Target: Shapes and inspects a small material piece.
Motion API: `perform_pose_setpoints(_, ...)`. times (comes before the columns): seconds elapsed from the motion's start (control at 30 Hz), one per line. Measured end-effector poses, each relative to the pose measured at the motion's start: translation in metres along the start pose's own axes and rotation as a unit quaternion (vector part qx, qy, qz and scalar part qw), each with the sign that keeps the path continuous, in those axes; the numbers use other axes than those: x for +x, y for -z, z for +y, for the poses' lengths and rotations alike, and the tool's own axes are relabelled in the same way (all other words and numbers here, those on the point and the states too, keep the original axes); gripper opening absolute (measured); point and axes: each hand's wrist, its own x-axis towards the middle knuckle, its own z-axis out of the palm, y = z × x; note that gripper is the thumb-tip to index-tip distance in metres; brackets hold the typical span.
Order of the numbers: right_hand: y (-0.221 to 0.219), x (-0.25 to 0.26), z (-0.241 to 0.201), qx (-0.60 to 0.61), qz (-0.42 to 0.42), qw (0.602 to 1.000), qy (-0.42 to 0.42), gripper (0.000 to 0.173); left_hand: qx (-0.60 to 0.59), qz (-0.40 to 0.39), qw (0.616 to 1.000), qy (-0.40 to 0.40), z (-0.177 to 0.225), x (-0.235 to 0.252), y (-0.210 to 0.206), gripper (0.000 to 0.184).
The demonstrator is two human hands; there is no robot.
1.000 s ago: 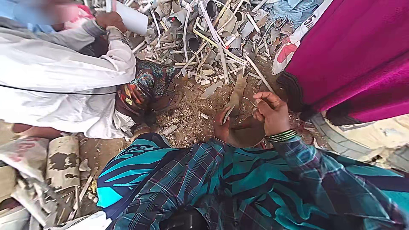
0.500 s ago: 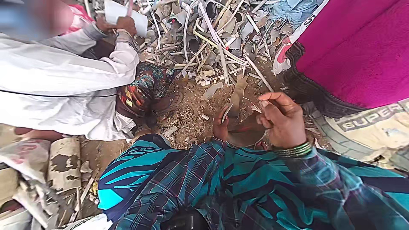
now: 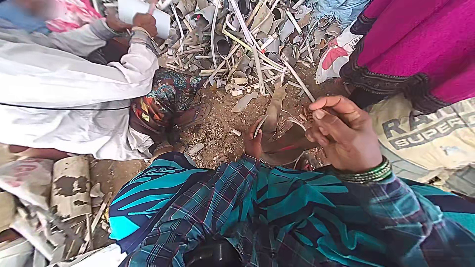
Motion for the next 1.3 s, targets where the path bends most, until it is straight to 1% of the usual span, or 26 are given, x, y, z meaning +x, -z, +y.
perform_pose_setpoints(0.07,-0.001,0.001,0.015,0.004,0.013,1.000,-0.001,0.023,-0.003,0.004,1.000,0.000,0.001,0.001,0.002,0.040)
perform_pose_setpoints(0.17,-0.007,0.008,0.065,-0.033,0.042,0.998,-0.031,0.020,-0.002,-0.002,1.000,-0.010,-0.004,0.001,0.005,0.040)
perform_pose_setpoints(0.23,-0.012,0.014,0.076,-0.064,0.038,0.996,-0.049,0.018,0.001,-0.006,1.000,-0.015,-0.007,0.001,0.004,0.040)
perform_pose_setpoints(0.27,-0.014,0.016,0.068,-0.070,0.030,0.996,-0.051,0.018,-0.001,-0.008,1.000,-0.015,-0.007,0.001,0.003,0.040)
perform_pose_setpoints(0.37,-0.011,0.024,0.019,-0.042,0.000,0.999,-0.026,0.021,-0.010,0.000,1.000,-0.013,-0.003,0.003,0.000,0.040)
perform_pose_setpoints(0.4,-0.007,0.026,0.009,-0.023,-0.002,1.000,-0.018,0.022,-0.012,0.006,1.000,-0.008,-0.001,0.004,-0.001,0.040)
perform_pose_setpoints(0.43,-0.003,0.026,0.007,-0.011,0.004,1.000,-0.017,0.023,-0.013,0.011,1.000,-0.001,0.000,0.004,-0.001,0.040)
perform_pose_setpoints(0.47,0.000,0.025,0.016,-0.007,0.017,1.000,-0.021,0.023,-0.014,0.014,1.000,0.005,0.001,0.005,-0.001,0.040)
perform_pose_setpoints(0.5,0.002,0.024,0.034,-0.016,0.036,0.999,-0.032,0.022,-0.013,0.015,1.000,0.006,0.001,0.007,-0.001,0.040)
perform_pose_setpoints(0.57,0.002,0.017,0.081,-0.065,0.079,0.993,-0.061,0.016,-0.009,0.013,1.000,0.006,0.001,0.008,-0.001,0.040)
perform_pose_setpoints(0.6,-0.001,0.011,0.100,-0.094,0.087,0.989,-0.069,0.015,-0.007,0.011,1.000,0.007,0.000,0.006,-0.002,0.039)
perform_pose_setpoints(0.63,-0.005,0.007,0.108,-0.120,0.078,0.988,-0.064,0.015,-0.005,0.008,1.000,0.005,0.000,0.006,-0.003,0.039)
perform_pose_setpoints(0.67,-0.011,0.006,0.104,-0.132,0.060,0.988,-0.046,0.016,-0.005,0.008,1.000,0.001,0.000,0.006,-0.004,0.039)
perform_pose_setpoints(0.7,-0.016,0.006,0.089,-0.120,0.037,0.992,-0.025,0.017,-0.005,0.011,1.000,0.000,0.000,0.006,-0.005,0.039)
perform_pose_setpoints(0.8,-0.015,0.009,0.016,-0.039,-0.025,0.999,-0.003,0.021,-0.002,0.015,1.000,0.005,0.000,0.004,0.001,0.040)
perform_pose_setpoints(0.83,-0.008,0.013,0.002,-0.019,-0.029,0.999,0.001,0.023,-0.001,0.011,1.000,0.002,0.000,0.005,0.003,0.040)
perform_pose_setpoints(0.87,-0.001,0.016,-0.002,-0.010,-0.017,1.000,0.001,0.023,0.001,0.007,1.000,-0.002,-0.001,0.006,0.005,0.041)
perform_pose_setpoints(0.9,0.004,0.019,0.006,-0.005,0.011,1.000,-0.010,0.023,0.002,0.006,1.000,-0.005,-0.003,0.005,0.006,0.041)
perform_pose_setpoints(1.0,0.009,0.020,0.064,-0.019,0.117,0.991,-0.063,0.019,0.008,0.004,1.000,-0.006,-0.006,0.002,0.010,0.041)
perform_pose_setpoints(1.03,0.007,0.018,0.079,-0.027,0.145,0.986,-0.074,0.017,0.009,0.004,1.000,-0.003,-0.006,0.001,0.010,0.041)
perform_pose_setpoints(1.07,0.003,0.017,0.084,-0.030,0.164,0.983,-0.079,0.015,0.009,0.006,1.000,-0.003,-0.006,0.000,0.008,0.041)
perform_pose_setpoints(1.1,0.001,0.016,0.079,-0.032,0.164,0.983,-0.074,0.015,0.008,0.005,1.000,-0.005,-0.006,0.000,0.006,0.041)
perform_pose_setpoints(1.13,-0.002,0.015,0.065,-0.031,0.152,0.986,-0.060,0.016,0.007,0.002,1.000,-0.008,-0.007,0.000,0.005,0.041)
perform_pose_setpoints(1.23,0.001,0.006,0.010,-0.001,0.082,0.996,-0.030,0.023,0.009,0.009,1.000,-0.007,-0.005,0.000,0.004,0.041)
perform_pose_setpoints(1.27,0.003,0.002,0.002,0.002,0.074,0.997,-0.030,0.025,0.010,0.013,1.000,-0.005,-0.005,-0.001,0.004,0.041)
perform_pose_setpoints(1.3,0.004,0.000,0.006,0.000,0.081,0.996,-0.034,0.025,0.007,0.016,1.000,-0.004,-0.005,-0.001,0.005,0.041)
